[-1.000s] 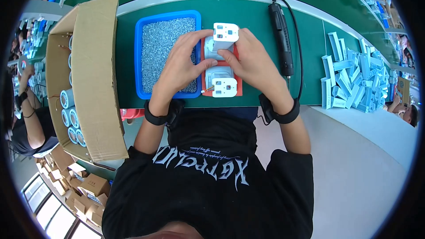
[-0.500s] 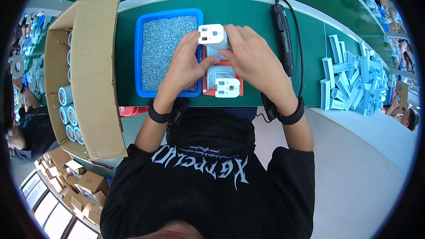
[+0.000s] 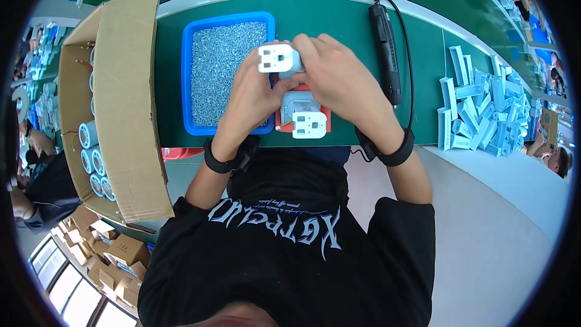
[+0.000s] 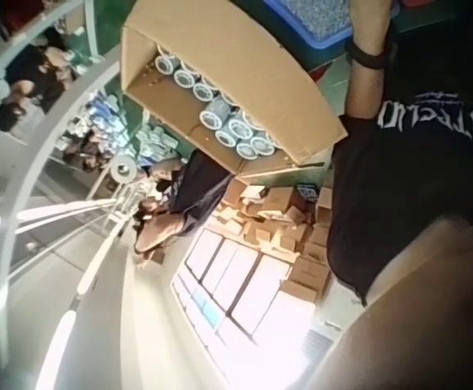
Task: Assembling plastic housings for electronic components by placing parts in a jig and fastening them with an electric screwdriver.
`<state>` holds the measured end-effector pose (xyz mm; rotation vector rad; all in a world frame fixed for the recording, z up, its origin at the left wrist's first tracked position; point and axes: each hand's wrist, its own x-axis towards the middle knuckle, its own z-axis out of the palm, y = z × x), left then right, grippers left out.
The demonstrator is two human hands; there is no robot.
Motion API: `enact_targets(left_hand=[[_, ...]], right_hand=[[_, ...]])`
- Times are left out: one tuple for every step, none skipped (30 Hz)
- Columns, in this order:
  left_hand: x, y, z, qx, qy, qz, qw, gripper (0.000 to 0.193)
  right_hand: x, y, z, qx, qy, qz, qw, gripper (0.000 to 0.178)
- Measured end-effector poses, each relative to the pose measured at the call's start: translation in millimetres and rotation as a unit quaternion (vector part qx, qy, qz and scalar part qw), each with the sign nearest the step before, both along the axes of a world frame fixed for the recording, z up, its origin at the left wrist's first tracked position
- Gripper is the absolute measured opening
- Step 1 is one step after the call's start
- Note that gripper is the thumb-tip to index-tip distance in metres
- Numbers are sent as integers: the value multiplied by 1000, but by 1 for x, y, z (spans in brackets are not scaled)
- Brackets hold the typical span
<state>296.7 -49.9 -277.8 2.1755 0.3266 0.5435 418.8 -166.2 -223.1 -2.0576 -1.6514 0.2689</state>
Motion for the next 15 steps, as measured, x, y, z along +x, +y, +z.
enact_targets(left_hand=[[0, 0, -1, 1, 0, -2, 1000, 47], [-1, 0, -3, 10, 20, 4, 1000, 47], [-2, 0, -3, 21, 41, 10, 999, 47], [-3, 0, -4, 30, 62, 15, 998, 48], [-3, 0, -3, 31, 61, 12, 998, 48], [-1, 1, 0, 27, 49, 6, 998, 47], [0, 3, 3, 23, 35, -1, 999, 47], [1, 3, 6, 19, 22, -8, 1000, 47], [0, 3, 4, 17, 22, -6, 1000, 47], [-1, 3, 2, 2, 16, 8, 1000, 46], [-3, 2, 2, -10, 7, 20, 1000, 45], [-5, 2, 3, -23, -2, 32, 999, 44], [-11, 6, 6, -22, -4, 32, 999, 44], [-20, 14, 8, 7, 22, 40, 999, 41], [-30, 24, 11, 35, 48, 49, 997, 38]], right_hand=[[0, 0, -1, 1, 0, -2, 1000, 35], [-1, 2, -1, -3, -3, -9, 1000, 36], [-2, 4, -2, -6, -6, -16, 1000, 36], [-2, 4, -4, -10, -8, -23, 1000, 37], [1, 3, -10, -9, -8, -26, 1000, 37], [6, 0, -18, 7, 21, -24, 999, 39], [12, -4, -26, 23, 48, -22, 998, 42], [16, -9, -28, 40, 75, -20, 996, 44], [18, -12, -27, 38, 76, -18, 996, 44], [18, -16, -26, 37, 77, -17, 996, 45], [18, -23, -23, 38, 75, -19, 996, 47], [20, -29, -21, 40, 74, -20, 996, 48], [27, -36, -16, 40, 72, -19, 996, 48], [37, -46, -10, 30, 71, -142, 987, 50], [47, -56, -7, 20, 69, -263, 962, 53]])
